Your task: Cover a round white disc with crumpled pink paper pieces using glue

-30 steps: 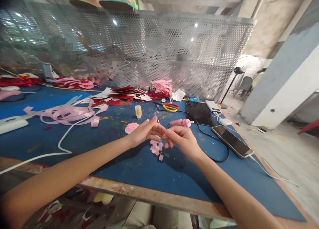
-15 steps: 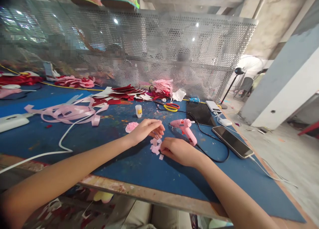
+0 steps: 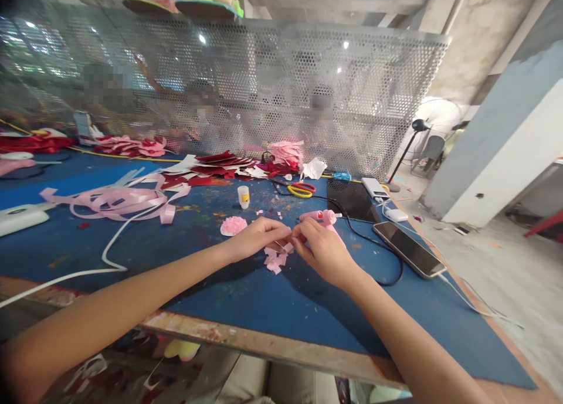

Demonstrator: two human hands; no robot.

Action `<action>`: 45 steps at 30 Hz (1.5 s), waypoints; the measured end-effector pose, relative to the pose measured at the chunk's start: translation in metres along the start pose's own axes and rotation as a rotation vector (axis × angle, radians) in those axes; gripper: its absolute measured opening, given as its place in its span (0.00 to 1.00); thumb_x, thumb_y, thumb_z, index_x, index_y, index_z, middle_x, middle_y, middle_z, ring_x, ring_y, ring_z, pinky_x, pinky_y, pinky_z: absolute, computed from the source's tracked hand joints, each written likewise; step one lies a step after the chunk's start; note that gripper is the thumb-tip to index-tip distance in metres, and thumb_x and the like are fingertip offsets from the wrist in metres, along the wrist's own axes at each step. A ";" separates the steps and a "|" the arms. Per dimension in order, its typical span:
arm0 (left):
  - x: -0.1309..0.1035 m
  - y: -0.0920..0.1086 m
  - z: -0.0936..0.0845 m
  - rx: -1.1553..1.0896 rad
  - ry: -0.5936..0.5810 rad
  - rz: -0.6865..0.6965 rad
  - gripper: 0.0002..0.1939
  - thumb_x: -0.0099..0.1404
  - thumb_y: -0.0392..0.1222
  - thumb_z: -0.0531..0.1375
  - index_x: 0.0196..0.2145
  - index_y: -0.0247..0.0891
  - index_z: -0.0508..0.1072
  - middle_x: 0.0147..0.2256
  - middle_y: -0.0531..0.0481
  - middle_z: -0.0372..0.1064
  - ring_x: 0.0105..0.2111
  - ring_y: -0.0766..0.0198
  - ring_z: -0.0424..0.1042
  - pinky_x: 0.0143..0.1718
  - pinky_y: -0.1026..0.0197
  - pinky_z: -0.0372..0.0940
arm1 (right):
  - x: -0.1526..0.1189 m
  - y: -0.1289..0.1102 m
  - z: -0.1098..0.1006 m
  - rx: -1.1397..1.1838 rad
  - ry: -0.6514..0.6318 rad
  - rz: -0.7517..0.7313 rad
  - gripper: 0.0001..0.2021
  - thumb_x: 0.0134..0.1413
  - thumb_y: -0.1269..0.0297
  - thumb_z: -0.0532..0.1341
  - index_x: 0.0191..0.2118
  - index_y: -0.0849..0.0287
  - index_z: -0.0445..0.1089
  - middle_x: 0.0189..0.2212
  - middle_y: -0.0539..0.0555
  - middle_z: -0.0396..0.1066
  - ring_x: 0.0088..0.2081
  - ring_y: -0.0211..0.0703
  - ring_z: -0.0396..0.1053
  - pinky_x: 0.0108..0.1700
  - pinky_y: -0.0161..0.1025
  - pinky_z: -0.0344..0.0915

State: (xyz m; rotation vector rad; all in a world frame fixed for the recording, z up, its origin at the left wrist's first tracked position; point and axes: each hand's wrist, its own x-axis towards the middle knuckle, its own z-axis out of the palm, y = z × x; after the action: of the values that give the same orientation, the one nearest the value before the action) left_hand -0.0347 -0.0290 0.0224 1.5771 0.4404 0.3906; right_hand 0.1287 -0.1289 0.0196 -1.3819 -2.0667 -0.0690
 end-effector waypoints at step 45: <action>0.000 0.005 -0.001 -0.374 0.322 0.074 0.12 0.52 0.42 0.67 0.32 0.32 0.77 0.27 0.49 0.74 0.26 0.71 0.72 0.28 0.69 0.68 | -0.001 -0.005 0.013 -0.008 0.002 0.386 0.11 0.54 0.57 0.56 0.26 0.56 0.67 0.18 0.48 0.68 0.21 0.37 0.61 0.26 0.34 0.55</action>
State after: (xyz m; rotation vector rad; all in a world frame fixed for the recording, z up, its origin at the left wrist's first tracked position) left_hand -0.0347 -0.0280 0.0270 1.1707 0.5216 0.7451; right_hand 0.1184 -0.1271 0.0100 -1.7576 -1.7640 0.0842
